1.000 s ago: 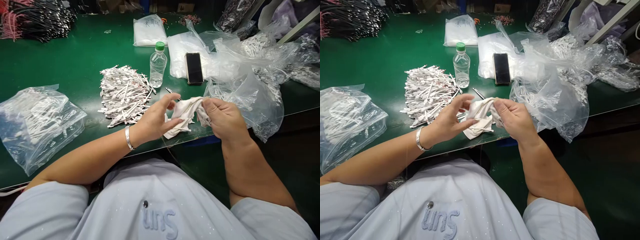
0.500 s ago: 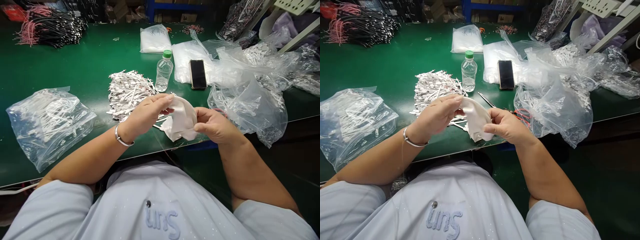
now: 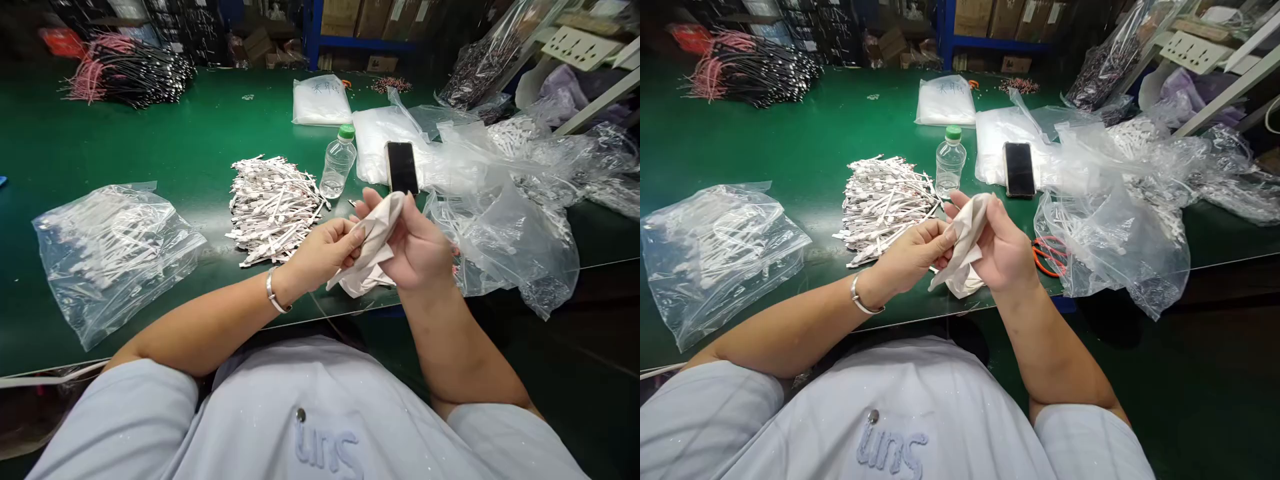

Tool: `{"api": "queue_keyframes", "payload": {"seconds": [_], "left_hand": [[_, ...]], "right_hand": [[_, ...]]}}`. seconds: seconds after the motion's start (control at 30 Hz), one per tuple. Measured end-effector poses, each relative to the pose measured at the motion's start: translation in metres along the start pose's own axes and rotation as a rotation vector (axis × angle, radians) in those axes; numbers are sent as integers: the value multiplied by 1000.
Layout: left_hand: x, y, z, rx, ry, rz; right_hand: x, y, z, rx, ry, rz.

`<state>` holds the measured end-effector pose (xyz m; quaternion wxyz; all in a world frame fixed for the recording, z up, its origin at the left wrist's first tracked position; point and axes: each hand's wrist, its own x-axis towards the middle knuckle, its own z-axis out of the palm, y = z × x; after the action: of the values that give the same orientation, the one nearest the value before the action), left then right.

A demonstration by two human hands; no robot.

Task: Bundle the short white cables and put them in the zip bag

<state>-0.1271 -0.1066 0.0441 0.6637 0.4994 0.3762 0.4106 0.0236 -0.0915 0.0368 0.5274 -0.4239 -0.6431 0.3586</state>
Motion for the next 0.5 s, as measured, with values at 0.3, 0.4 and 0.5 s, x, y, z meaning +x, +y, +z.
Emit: {"api": "queue_keyframes", "payload": {"seconds": [0.3, 0.4, 0.5], "left_hand": [[-9, -9, -38, 237, 130, 136], [-10, -24, -51, 407, 216, 286], [-12, -36, -57, 618, 240, 391]], "right_hand": [[153, 22, -2, -545, 152, -211], [168, 24, 9, -607, 23, -161], [165, 29, 11, -526, 50, -55]]}}
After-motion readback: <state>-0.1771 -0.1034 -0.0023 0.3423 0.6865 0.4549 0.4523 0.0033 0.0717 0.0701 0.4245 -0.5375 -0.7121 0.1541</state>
